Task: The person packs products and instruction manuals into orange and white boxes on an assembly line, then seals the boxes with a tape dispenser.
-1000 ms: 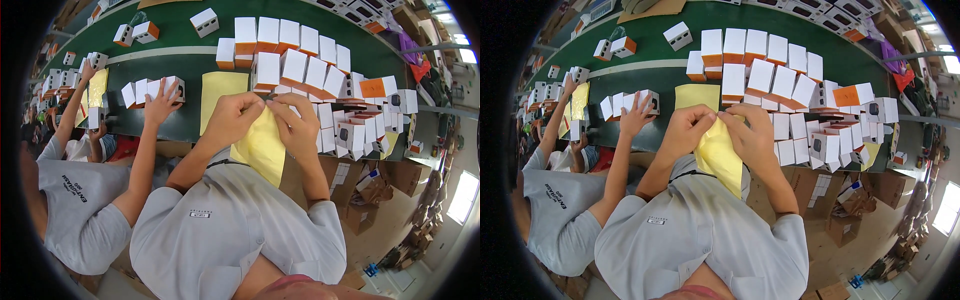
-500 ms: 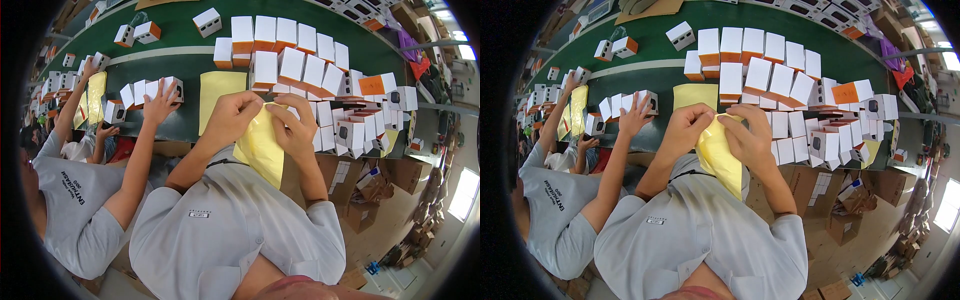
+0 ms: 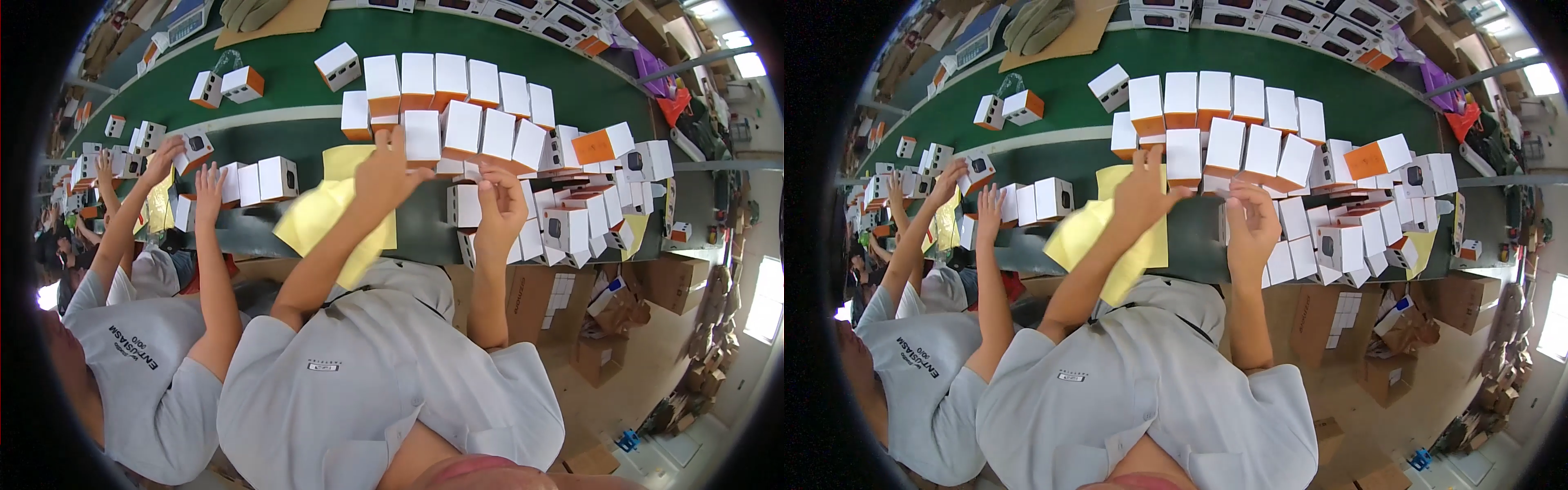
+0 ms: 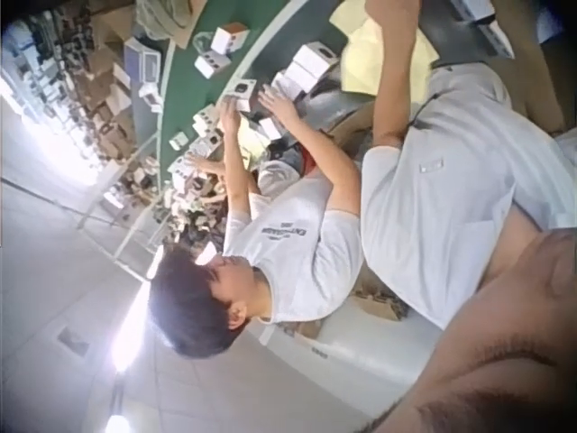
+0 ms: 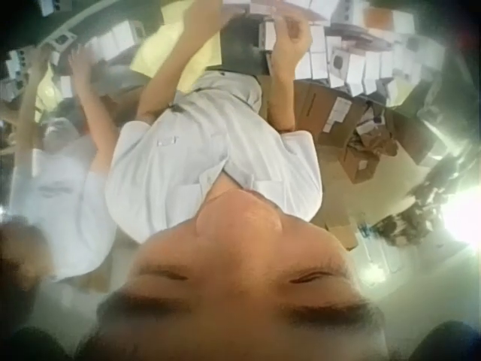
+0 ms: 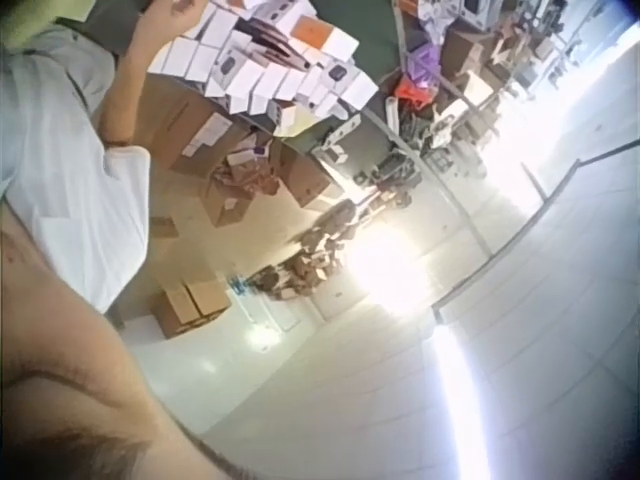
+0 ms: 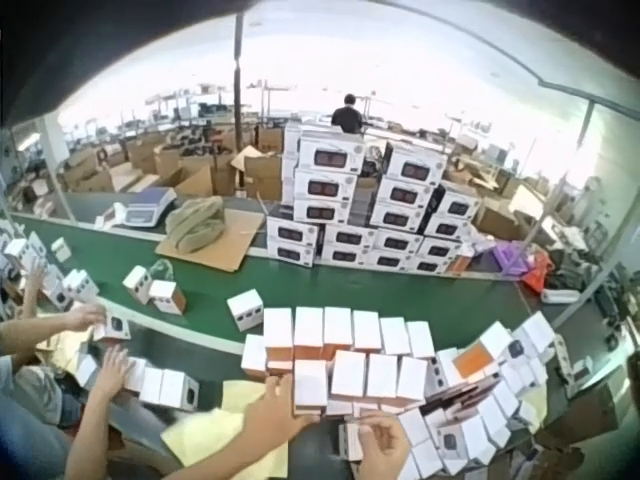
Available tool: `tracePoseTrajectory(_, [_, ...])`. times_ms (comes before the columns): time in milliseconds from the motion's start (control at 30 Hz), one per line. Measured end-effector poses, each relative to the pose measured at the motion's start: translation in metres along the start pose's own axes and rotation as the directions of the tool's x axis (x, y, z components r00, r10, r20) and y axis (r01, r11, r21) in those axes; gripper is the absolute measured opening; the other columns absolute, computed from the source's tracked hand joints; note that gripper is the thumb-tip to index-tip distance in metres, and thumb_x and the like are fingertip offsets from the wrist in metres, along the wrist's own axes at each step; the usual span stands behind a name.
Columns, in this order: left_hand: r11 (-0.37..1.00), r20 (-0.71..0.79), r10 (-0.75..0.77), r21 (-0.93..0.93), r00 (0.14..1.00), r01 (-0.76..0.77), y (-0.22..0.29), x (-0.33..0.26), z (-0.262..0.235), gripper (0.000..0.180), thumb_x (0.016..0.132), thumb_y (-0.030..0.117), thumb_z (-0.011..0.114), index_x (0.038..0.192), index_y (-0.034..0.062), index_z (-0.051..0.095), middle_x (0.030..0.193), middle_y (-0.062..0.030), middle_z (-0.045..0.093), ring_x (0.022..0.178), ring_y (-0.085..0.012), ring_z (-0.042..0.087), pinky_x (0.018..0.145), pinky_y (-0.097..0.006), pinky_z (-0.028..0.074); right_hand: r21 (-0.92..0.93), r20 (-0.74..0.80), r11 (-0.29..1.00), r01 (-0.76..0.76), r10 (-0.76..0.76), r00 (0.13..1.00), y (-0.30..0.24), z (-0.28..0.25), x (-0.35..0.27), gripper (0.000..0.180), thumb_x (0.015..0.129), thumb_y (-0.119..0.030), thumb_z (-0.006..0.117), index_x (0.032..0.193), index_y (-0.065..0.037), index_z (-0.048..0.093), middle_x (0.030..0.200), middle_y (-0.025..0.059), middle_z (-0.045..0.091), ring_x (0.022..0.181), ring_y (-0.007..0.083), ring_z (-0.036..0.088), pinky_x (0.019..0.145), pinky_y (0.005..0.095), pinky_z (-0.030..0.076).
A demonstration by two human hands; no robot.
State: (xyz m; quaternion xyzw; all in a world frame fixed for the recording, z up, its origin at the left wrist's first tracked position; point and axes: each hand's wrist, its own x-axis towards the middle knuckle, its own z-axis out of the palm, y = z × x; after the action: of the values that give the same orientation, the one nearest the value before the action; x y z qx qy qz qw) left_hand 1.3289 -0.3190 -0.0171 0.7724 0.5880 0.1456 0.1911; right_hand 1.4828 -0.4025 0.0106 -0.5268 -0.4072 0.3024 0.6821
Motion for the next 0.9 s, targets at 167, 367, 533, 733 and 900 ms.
tracePoseTrajectory(167, [0.992, -0.216, -0.061, -0.117, 0.975, 0.036, 0.018, 0.023, 0.047, 0.081, 0.069, 0.041, 0.076, 0.131, 0.0028, 0.039, 0.117, -0.0177, 0.049, 0.107, -0.0338, 0.053, 0.077, -0.044, 0.053, 0.043, -0.133, 0.988, -0.149, 0.153, 0.979, 0.019, -0.005, -0.009, 0.009, 0.087, 0.0, 0.062, 0.095, 0.001, 0.06, 0.104, 0.0091, 0.062, 0.096, 0.016, 0.058, 0.089, 0.0283, 0.045])
tracePoseTrajectory(367, [0.996, -0.147, 0.053, -0.067, 0.988, -0.063, -0.018, 0.036, 0.033, 0.073, 0.071, 0.029, 0.069, 0.134, 0.0041, 0.042, 0.122, -0.0153, 0.053, 0.113, -0.0342, 0.05, 0.087, -0.043, 0.05, 0.245, -0.165, 0.936, -0.254, 0.298, 0.94, 0.034, 0.0, -0.002, 0.011, 0.087, -0.004, 0.065, 0.096, 0.0, 0.061, 0.092, 0.0057, 0.065, 0.085, 0.0112, 0.06, 0.077, 0.0232, 0.047])
tracePoseTrajectory(533, [0.968, -0.315, 0.172, -0.122, 0.933, -0.22, -0.023, 0.033, 0.05, 0.067, 0.072, 0.027, 0.07, 0.13, 0.0009, 0.05, 0.124, -0.016, 0.055, 0.113, -0.0348, 0.049, 0.09, -0.04, 0.048, 0.251, -0.102, 0.9, -0.356, 0.39, 0.915, 0.064, 0.027, 0.011, 0.014, 0.085, -0.009, 0.068, 0.094, 0.0, 0.062, 0.082, 0.0038, 0.065, 0.076, 0.0085, 0.059, 0.066, 0.0205, 0.045])
tracePoseTrajectory(733, [0.948, -0.384, 0.275, -0.047, 0.882, -0.316, -0.028, 0.034, 0.055, 0.068, 0.071, 0.022, 0.074, 0.127, -0.0068, 0.049, 0.121, -0.0185, 0.055, 0.107, -0.036, 0.05, 0.085, -0.039, 0.049, 0.082, -0.079, 0.852, -0.517, 0.523, 0.849, 0.084, 0.053, 0.031, 0.015, 0.082, -0.008, 0.071, 0.088, 0.004, 0.064, 0.074, 0.0047, 0.064, 0.067, 0.0087, 0.059, 0.058, 0.0208, 0.044])
tracePoseTrajectory(900, [0.953, -0.308, 0.239, -0.107, 0.921, -0.283, -0.021, 0.018, 0.049, 0.07, 0.069, 0.02, 0.075, 0.128, -0.0069, 0.048, 0.119, -0.0188, 0.055, 0.097, -0.0351, 0.051, 0.078, -0.039, 0.05, -0.147, -0.115, 0.888, -0.435, 0.422, 0.899, 0.095, 0.059, 0.035, 0.018, 0.078, -0.013, 0.074, 0.083, 0.002, 0.066, 0.07, 0.0063, 0.066, 0.06, 0.0124, 0.059, 0.055, 0.0244, 0.045])
